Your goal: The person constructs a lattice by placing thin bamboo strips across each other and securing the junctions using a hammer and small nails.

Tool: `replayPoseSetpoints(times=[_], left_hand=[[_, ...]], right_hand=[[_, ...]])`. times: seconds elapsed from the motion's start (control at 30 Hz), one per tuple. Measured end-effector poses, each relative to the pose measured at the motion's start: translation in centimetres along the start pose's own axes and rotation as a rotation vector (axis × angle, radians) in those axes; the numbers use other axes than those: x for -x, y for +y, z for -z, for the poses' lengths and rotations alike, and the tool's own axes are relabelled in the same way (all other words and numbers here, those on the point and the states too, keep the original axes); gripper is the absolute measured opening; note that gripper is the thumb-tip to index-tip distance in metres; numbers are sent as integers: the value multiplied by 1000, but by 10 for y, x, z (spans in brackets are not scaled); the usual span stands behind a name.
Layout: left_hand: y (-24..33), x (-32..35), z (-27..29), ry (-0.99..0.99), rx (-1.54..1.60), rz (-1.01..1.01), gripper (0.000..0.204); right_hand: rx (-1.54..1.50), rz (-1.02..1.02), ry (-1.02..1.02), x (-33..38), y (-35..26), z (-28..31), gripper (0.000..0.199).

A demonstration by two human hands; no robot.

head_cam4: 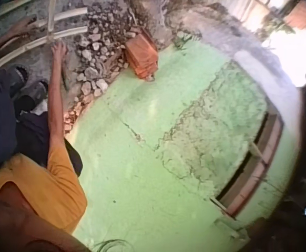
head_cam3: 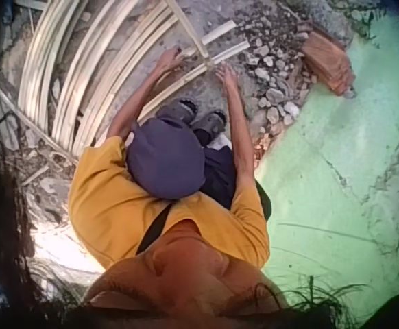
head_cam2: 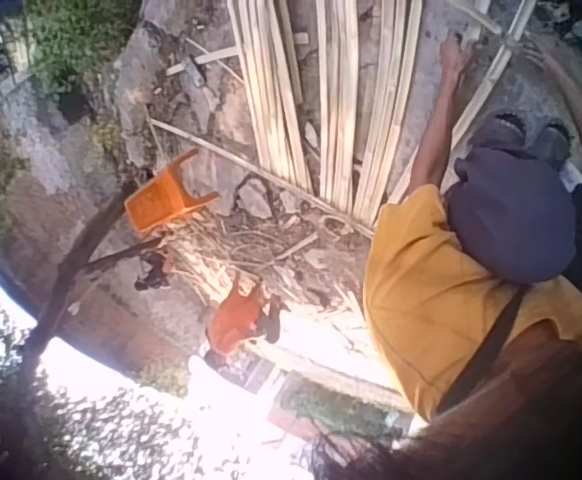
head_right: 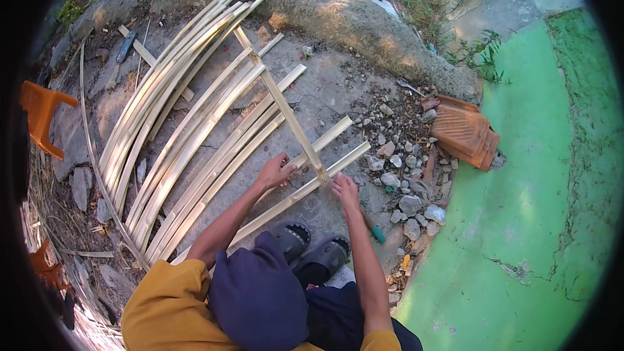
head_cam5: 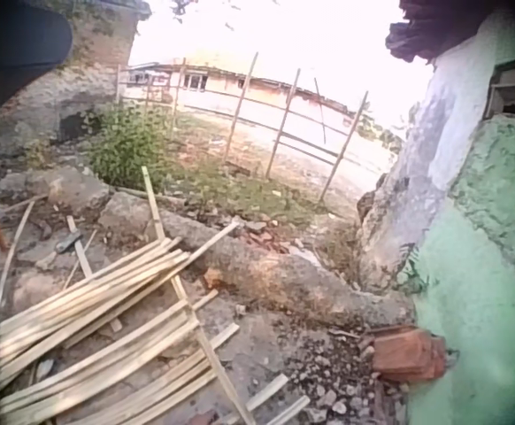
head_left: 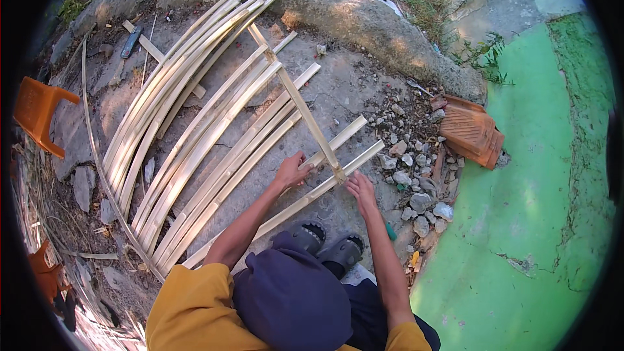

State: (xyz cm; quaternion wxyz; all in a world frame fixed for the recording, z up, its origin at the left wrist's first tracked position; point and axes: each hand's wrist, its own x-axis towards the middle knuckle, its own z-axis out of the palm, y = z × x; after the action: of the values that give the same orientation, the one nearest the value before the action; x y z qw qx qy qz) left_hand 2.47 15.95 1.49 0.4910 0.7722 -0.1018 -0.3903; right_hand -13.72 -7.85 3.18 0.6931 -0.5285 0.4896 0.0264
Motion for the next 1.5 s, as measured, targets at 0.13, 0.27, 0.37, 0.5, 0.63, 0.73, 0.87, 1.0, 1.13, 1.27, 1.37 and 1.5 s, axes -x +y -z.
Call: replayPoseSetpoints(times=[0.13,0.27,0.37,0.5,0.63,0.73,0.87,1.0,1.13,1.27,1.37,1.5], left_hand=[[12,-1,0,-56,89,-28,35],[10,0,1,-71,71,-29,35],[11,9,-8,-136,94,0,29],[20,16,-20,-197,211,2,25],[23,17,-23,-213,212,31,29],[-4,11,-25,-147,61,-127,35],[10,17,-36,-165,120,-68,40],[2,18,-37,-104,53,-71,42],[-6,15,-40,-43,-1,-104,43],[6,19,-40,-95,56,-62,42],[6,17,-40,-113,75,-70,42],[5,16,-38,-127,73,-103,41]], right_hand=[[-82,70,-41,-13,5,-25,39],[-186,135,3,3,1,-34,34],[-142,134,53,18,-10,-42,29],[91,255,123,22,-20,-41,25],[125,201,197,26,-17,-38,26],[103,228,172,21,-12,-47,25],[65,228,180,18,-6,-36,26],[39,207,173,19,-9,-41,30],[45,208,169,17,-11,-45,35],[-1,194,192,17,-8,-41,46],[5,192,163,14,-7,-40,48],[0,205,114,16,-10,-41,44]])
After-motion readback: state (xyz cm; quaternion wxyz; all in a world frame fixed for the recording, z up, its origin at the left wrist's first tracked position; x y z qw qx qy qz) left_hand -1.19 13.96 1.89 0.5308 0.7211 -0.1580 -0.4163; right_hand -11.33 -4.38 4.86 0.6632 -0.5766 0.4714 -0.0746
